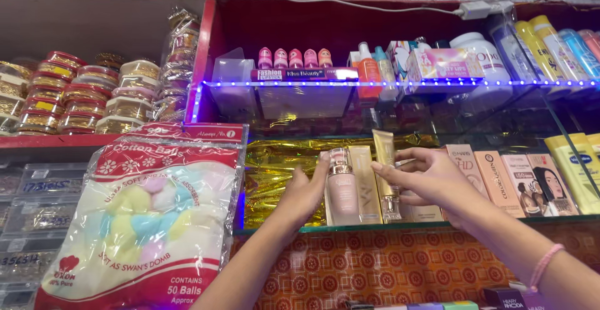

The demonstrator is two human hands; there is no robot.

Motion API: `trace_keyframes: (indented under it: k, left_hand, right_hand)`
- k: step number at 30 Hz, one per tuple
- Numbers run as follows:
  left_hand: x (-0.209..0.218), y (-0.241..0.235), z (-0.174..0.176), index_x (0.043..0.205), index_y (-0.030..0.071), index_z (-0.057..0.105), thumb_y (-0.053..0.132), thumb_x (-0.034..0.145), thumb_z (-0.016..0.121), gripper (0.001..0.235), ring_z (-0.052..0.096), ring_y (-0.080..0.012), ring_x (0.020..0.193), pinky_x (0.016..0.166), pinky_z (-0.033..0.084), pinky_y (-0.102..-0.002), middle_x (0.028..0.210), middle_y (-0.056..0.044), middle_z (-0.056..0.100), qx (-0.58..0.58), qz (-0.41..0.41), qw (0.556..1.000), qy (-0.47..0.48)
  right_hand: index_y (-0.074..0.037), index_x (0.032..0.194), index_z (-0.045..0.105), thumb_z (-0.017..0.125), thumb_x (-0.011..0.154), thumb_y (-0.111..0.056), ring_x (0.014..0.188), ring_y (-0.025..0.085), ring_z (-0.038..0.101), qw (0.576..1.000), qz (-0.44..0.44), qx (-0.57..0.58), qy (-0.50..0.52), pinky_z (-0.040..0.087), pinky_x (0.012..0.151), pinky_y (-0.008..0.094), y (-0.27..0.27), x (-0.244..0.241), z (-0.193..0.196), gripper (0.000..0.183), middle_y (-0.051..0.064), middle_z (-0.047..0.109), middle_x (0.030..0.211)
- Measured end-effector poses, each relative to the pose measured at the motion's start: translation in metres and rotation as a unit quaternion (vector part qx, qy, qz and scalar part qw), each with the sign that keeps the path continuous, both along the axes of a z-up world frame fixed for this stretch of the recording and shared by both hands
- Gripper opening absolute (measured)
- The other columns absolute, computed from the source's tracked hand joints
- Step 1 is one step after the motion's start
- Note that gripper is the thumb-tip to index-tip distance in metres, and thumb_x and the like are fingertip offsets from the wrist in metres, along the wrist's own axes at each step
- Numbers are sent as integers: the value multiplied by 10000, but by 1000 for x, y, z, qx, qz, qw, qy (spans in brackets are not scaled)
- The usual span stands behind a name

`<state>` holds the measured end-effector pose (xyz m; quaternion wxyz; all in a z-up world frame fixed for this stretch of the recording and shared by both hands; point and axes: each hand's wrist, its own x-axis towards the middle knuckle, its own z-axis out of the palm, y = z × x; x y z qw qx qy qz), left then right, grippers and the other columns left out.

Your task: The person picks up cosmetic boxes from a glass counter and places them onto a glass shelf, arranging them in a row beside other beauty products.

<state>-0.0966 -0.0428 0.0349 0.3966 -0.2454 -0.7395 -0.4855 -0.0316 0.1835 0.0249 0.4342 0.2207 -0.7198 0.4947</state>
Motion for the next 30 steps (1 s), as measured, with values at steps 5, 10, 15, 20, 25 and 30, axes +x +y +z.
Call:
trace_keyframes:
  k: [5, 10, 15, 20, 25, 30]
  left_hand:
    - [5, -2, -5, 1586, -64, 12, 812, 760, 575, 1329, 364, -361, 1496, 1179, 365, -431, 1585, -322, 321, -64, -36, 997, -23]
    - [-1, -7, -6, 1563, -115, 62, 754, 697, 720, 1392, 446, -377, 1441, 1138, 434, -422, 1532, -355, 383, -129, 23, 991, 2]
    - [-6, -11, -4, 1507, -155, 223, 736, 691, 751, 1318, 524, -373, 1391, 1118, 449, -422, 1463, -352, 489, -168, 34, 985, 0]
    - [-10, -12, -5, 1500, -141, 246, 710, 669, 764, 1297, 548, -363, 1372, 1097, 466, -423, 1447, -348, 510, -155, 0, 988, 3]
    - [-5, -11, -5, 1544, -141, 96, 720, 697, 757, 1377, 499, -380, 1407, 1105, 470, -440, 1499, -365, 426, -148, 27, 988, -39]
    - [-10, -14, -7, 1539, -155, 57, 717, 704, 732, 1383, 454, -421, 1442, 1118, 466, -476, 1511, -401, 384, -127, -6, 991, -43]
  right_hand:
    - [-31, 1284, 655, 856, 731, -497, 873, 184, 764, 998, -46, 28, 28, 659, 746, 333, -10, -11, 6, 751, 105, 759, 1013]
    - [-23, 1084, 770, 869, 688, -462, 734, 171, 776, 974, -146, 93, 147, 628, 690, 324, -24, -18, 0, 599, 98, 801, 840]
    - [-34, 1078, 770, 892, 664, -467, 718, 175, 780, 958, -188, 102, 192, 617, 685, 346, -31, -16, -7, 611, 109, 802, 820]
    - [-96, 1283, 690, 839, 784, -440, 602, 218, 781, 965, -178, 123, 147, 604, 555, 348, -35, -2, -15, 624, 95, 795, 828]
    - [-72, 1318, 648, 846, 792, -360, 647, 195, 797, 975, -144, 100, 137, 608, 542, 328, -34, 7, -20, 632, 122, 782, 893]
    - [-58, 1314, 645, 856, 778, -374, 663, 180, 793, 977, -133, 95, 139, 613, 572, 325, -27, 11, -25, 657, 123, 778, 902]
